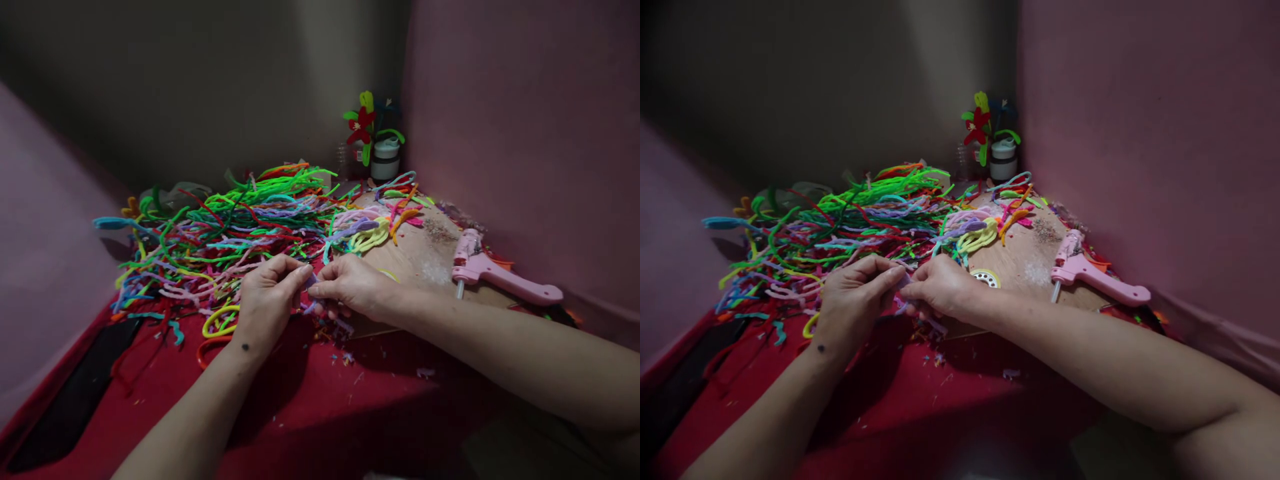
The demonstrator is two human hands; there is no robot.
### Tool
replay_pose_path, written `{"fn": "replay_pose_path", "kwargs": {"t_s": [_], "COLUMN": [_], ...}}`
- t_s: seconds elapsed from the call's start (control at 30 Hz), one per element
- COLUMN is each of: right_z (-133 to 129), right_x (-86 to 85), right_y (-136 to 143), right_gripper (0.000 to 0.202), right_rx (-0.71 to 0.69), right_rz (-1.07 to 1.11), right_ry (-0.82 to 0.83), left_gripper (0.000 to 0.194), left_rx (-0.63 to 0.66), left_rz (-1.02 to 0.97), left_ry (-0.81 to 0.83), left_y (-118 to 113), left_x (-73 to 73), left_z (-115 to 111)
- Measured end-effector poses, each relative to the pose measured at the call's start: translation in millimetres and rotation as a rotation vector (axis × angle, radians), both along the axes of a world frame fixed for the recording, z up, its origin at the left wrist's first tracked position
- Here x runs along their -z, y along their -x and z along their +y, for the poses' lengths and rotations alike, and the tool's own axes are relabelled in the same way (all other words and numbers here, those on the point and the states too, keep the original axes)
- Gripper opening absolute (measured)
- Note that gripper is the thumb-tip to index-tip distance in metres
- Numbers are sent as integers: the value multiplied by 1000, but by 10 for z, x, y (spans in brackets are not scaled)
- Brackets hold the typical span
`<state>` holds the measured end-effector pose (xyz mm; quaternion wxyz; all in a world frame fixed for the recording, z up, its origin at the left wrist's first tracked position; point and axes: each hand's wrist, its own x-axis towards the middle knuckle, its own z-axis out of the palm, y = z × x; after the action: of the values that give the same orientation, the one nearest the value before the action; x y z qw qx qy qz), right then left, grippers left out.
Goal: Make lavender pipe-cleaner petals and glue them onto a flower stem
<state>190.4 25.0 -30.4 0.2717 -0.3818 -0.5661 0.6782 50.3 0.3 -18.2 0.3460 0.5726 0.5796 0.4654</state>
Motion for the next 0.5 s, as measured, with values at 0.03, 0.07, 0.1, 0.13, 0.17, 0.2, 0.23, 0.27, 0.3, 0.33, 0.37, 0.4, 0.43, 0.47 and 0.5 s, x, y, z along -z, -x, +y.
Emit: {"fn": "replay_pose_path", "kwargs": {"t_s": [0.03,0.07,0.1,0.13,0.17,0.2,0.23,0.27,0.3,0.33,0.37,0.4,0.43,0.47,0.5], "right_z": [-4,-5,-4,-1,5,11,19,25,31,36,39,41,40,39,36], "right_x": [-11,-23,-34,-42,-48,-49,-47,-41,-32,-22,-11,0,10,17,21], "right_y": [-4,-10,-18,-28,-38,-47,-56,-62,-67,-71,-73,-75,-75,-76,-76], "right_gripper": [25,25,25,25,24,23,21,19,17,16,15,14,13,14,14], "right_rx": [3,3,-1,-9,-20,-30,-41,-52,-62,-73,-85,-97,-109,-115,-120], "right_rz": [-3,0,11,23,36,48,56,64,72,78,85,90,91,87,79], "right_ry": [3,5,8,14,25,39,53,64,70,72,71,68,63,56,49], "left_gripper": [11,11,10,12,14,16,17,17,17,17,17,16,15,15,14], "left_rx": [22,55,99,149,198,240,275,301,315,315,305,289,271,254,241], "left_rz": [-36,-82,-127,-161,-181,-186,-178,-161,-142,-118,-80,-29,32,100,167], "left_ry": [23,49,80,111,141,168,197,226,247,256,256,246,223,192,161], "left_y": [8,23,46,74,106,139,171,199,220,232,235,229,216,199,181], "left_x": [-5,-15,-30,-48,-66,-83,-95,-103,-106,-104,-99,-93,-88,-84,-84], "left_z": [5,13,23,34,46,57,67,76,82,84,83,78,70,60,49]}}
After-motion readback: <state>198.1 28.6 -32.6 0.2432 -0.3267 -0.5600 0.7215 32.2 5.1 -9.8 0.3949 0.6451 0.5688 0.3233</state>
